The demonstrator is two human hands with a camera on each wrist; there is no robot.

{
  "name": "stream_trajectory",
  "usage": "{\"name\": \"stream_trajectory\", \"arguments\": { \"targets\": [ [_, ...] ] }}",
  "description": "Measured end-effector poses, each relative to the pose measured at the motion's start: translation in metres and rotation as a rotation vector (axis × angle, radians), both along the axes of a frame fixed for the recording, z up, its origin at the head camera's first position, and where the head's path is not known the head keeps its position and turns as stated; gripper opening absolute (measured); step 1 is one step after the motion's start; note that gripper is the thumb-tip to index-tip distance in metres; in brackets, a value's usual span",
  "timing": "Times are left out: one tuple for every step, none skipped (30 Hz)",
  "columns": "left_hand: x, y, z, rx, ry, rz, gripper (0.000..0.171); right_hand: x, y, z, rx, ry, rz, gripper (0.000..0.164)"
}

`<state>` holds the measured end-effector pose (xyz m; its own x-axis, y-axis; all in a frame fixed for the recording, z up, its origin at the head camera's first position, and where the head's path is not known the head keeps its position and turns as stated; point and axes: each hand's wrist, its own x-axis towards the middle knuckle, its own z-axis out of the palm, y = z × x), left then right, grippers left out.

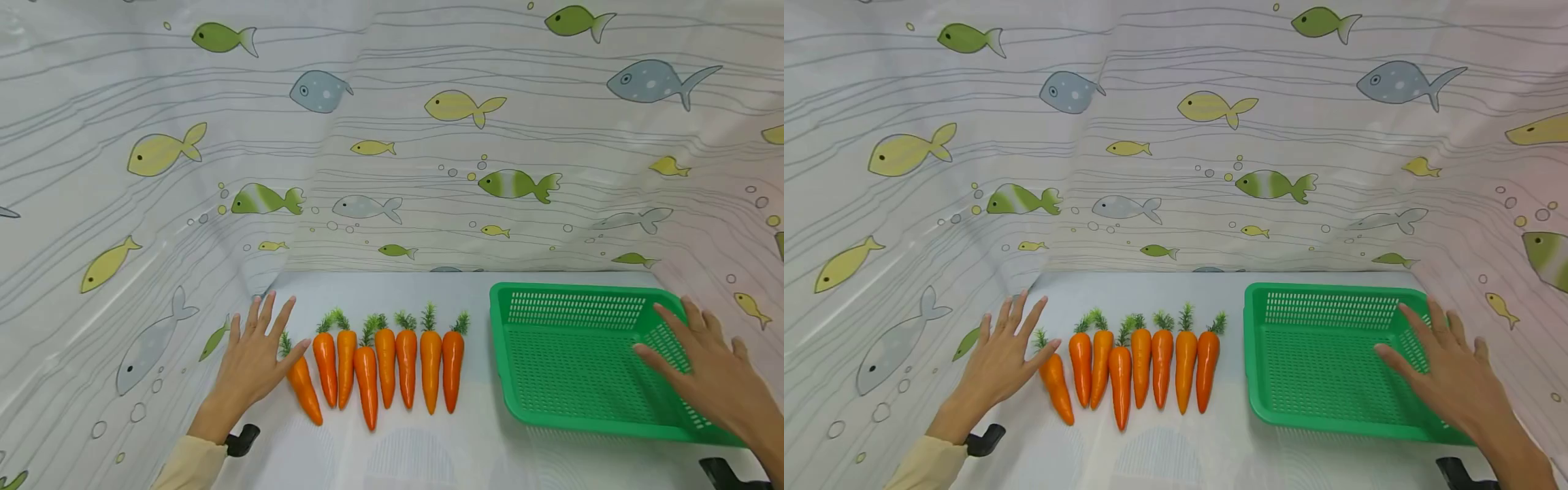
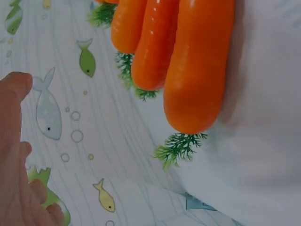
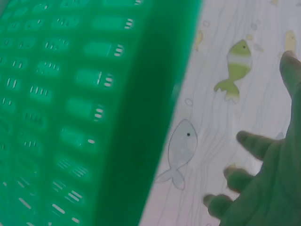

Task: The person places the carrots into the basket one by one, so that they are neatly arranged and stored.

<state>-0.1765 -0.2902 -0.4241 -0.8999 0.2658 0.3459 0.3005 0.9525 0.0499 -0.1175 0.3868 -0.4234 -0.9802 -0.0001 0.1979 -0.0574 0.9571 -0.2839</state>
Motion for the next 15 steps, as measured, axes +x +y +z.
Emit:
{"name": "stream_trajectory", "arguments": {
  "targets": [
    [0.000, 0.000, 0.000, 0.004, -0.005, -0.002, 0.085, 0.001, 0.001, -0.001, -0.023, -0.001, 0.007, 0.093],
    [0.000, 0.000, 0.000, 0.012, -0.013, -0.005, 0.085, 0.003, 0.003, -0.001, -0.047, 0.000, 0.014, 0.091],
    [0.001, 0.001, 0.000, 0.025, -0.024, -0.007, 0.084, 0.005, 0.005, -0.002, -0.069, 0.007, 0.017, 0.089],
    [0.001, 0.001, -0.001, 0.047, -0.038, -0.010, 0.083, 0.008, 0.007, -0.003, -0.089, 0.015, 0.021, 0.086],
    [0.002, 0.001, -0.001, 0.075, -0.056, -0.012, 0.082, 0.010, 0.009, -0.004, -0.102, 0.029, 0.024, 0.084],
    [0.002, 0.001, -0.002, 0.104, -0.076, -0.011, 0.081, 0.013, 0.011, -0.005, -0.118, 0.050, 0.027, 0.081],
    [0.003, 0.001, -0.003, 0.135, -0.098, -0.008, 0.080, 0.015, 0.014, -0.006, -0.128, 0.075, 0.026, 0.078],
    [0.004, 0.000, -0.003, 0.166, -0.117, -0.003, 0.078, 0.016, 0.017, -0.007, -0.129, 0.087, 0.017, 0.075],
    [0.004, 0.000, -0.004, 0.194, -0.134, 0.005, 0.077, 0.018, 0.019, -0.009, -0.135, 0.110, 0.008, 0.072],
    [0.005, -0.001, -0.005, 0.218, -0.146, 0.013, 0.076, 0.019, 0.022, -0.010, -0.147, 0.131, -0.004, 0.069],
    [0.005, -0.001, -0.006, 0.234, -0.158, 0.023, 0.075, 0.020, 0.024, -0.012, -0.172, 0.156, -0.014, 0.066],
    [0.006, -0.002, -0.007, 0.246, -0.167, 0.031, 0.074, 0.021, 0.027, -0.013, -0.198, 0.186, -0.023, 0.062],
    [0.005, -0.003, -0.008, 0.259, -0.174, 0.036, 0.073, 0.022, 0.030, -0.016, -0.212, 0.202, -0.045, 0.061],
    [0.005, -0.004, -0.010, 0.272, -0.181, 0.041, 0.072, 0.024, 0.033, -0.019, -0.231, 0.216, -0.066, 0.060],
    [0.005, -0.005, -0.011, 0.288, -0.188, 0.043, 0.071, 0.026, 0.036, -0.022, -0.250, 0.241, -0.084, 0.059]
  ]
}}
